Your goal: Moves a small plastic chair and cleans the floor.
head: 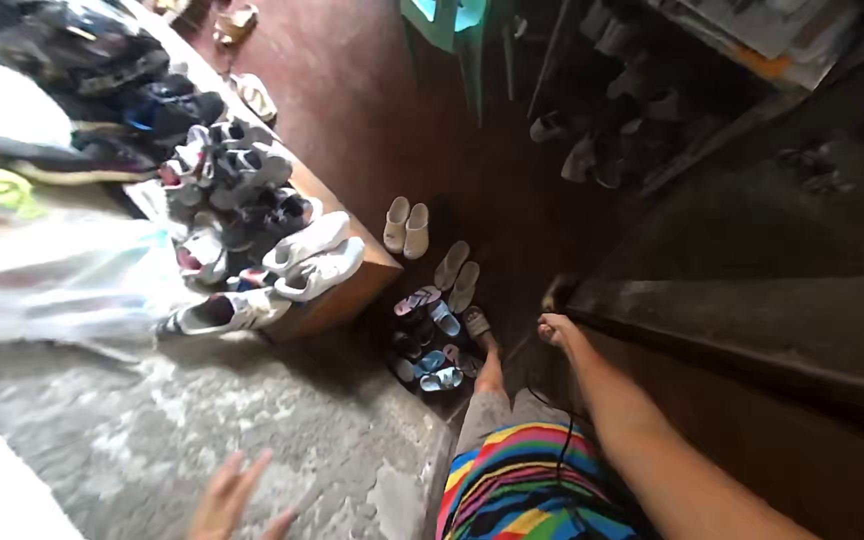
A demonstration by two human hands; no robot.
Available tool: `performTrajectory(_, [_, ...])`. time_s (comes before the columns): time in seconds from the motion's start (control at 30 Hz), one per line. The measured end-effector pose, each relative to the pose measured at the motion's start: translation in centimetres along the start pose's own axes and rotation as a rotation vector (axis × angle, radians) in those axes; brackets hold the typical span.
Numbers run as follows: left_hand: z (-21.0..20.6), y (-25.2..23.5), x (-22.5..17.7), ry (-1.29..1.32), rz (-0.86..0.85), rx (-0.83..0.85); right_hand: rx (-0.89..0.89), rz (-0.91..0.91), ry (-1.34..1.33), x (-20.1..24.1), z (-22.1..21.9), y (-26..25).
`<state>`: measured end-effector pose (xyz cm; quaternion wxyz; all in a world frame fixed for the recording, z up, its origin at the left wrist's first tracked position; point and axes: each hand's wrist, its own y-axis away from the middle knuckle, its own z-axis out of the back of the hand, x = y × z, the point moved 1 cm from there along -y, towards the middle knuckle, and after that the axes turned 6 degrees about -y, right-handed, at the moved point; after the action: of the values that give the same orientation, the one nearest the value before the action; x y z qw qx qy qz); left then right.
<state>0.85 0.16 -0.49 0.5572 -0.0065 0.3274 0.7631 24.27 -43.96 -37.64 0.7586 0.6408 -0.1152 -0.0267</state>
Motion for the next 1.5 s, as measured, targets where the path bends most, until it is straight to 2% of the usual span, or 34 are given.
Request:
performTrajectory(0.1, [-3.5, -6.6, -0.2, 0.112, 0.303, 0.389, 0.111, 0.051, 0.100, 3.4, -5.3, -1.6])
performTrajectory(0.17, [-5.2, -10.2, -0.7, -0.001, 0.404, 0.513, 0.229, 0.143, 0.067, 4.7, -5.8, -2.1])
performTrajectory(0.2, [-5.7, -12.0, -1.6, -0.095, 0.391, 0.555, 0.277, 0.186, 0.049, 5.4, -5.0, -1.8])
performTrajectory(0.27, [-6.2, -15.3, -4.5, -0.134, 0.240, 0.573, 0.305, 0.275, 0.039, 6.7, -2.3, 0.3])
performTrajectory(0.4, [-5.8, -21.0, -14.1, 0.342, -0.283, 0.511, 0.147, 0.400, -0.020, 8.5, 4.0, 7.1])
performTrajectory(0.47, [-4.8, -23.3, -20.0, 0.617, -0.513, 0.606, 0.028, 0.427, -0.085, 10.1, 6.5, 9.1])
performTrajectory(0.53, [-3.8, -25.0, -25.1, 0.815, -0.693, 0.773, -0.088, 0.415, -0.161, 12.4, 9.1, 9.1])
performTrajectory(0.63, [-2.5, -27.4, -30.4, 0.892, -0.770, 0.934, -0.198, 0.424, -0.319, 16.8, 12.7, 5.8])
performTrajectory(0.7, [-2.6, -29.6, -31.7, 0.858, -0.742, 0.900, -0.266, 0.447, -0.392, 20.7, 14.5, 2.3])
performTrajectory(0.77, [-3.3, -32.2, -31.9, 0.721, -0.641, 0.764, -0.318, 0.429, -0.378, 25.0, 16.2, -2.3])
performTrajectory(0.87, [-5.3, -36.0, -31.2, 0.446, -0.345, 0.548, -0.378, 0.275, -0.157, 30.2, 19.0, -8.6])
performTrajectory(0.97, [-8.1, -39.2, -29.6, 0.272, -0.064, 0.497, -0.360, 0.101, 0.057, 32.9, 20.7, -11.4])
performTrajectory(1.1, [-9.7, -41.4, -29.5, -0.004, 0.056, 0.616, -0.258, 0.080, 0.258, 32.4, 16.9, -10.7])
performTrajectory(1.2, [-10.3, -42.0, -30.8, -0.078, 0.057, 0.677, -0.082, 0.116, 0.027, 32.1, 13.0, -9.1])
performTrajectory(1.3, [-10.0, -42.8, -31.6, -0.029, 0.081, 0.694, 0.092, 0.053, -0.309, 31.3, 12.1, -4.0])
performTrajectory(1.4, [-9.5, -44.1, -31.9, -0.105, 0.079, 0.663, 0.054, 0.072, -0.443, 29.5, 13.1, 2.0])
performTrajectory(1.5, [-8.4, -46.0, -32.7, -0.167, 0.065, 0.639, -0.106, 0.141, -0.336, 29.5, 15.4, 3.2])
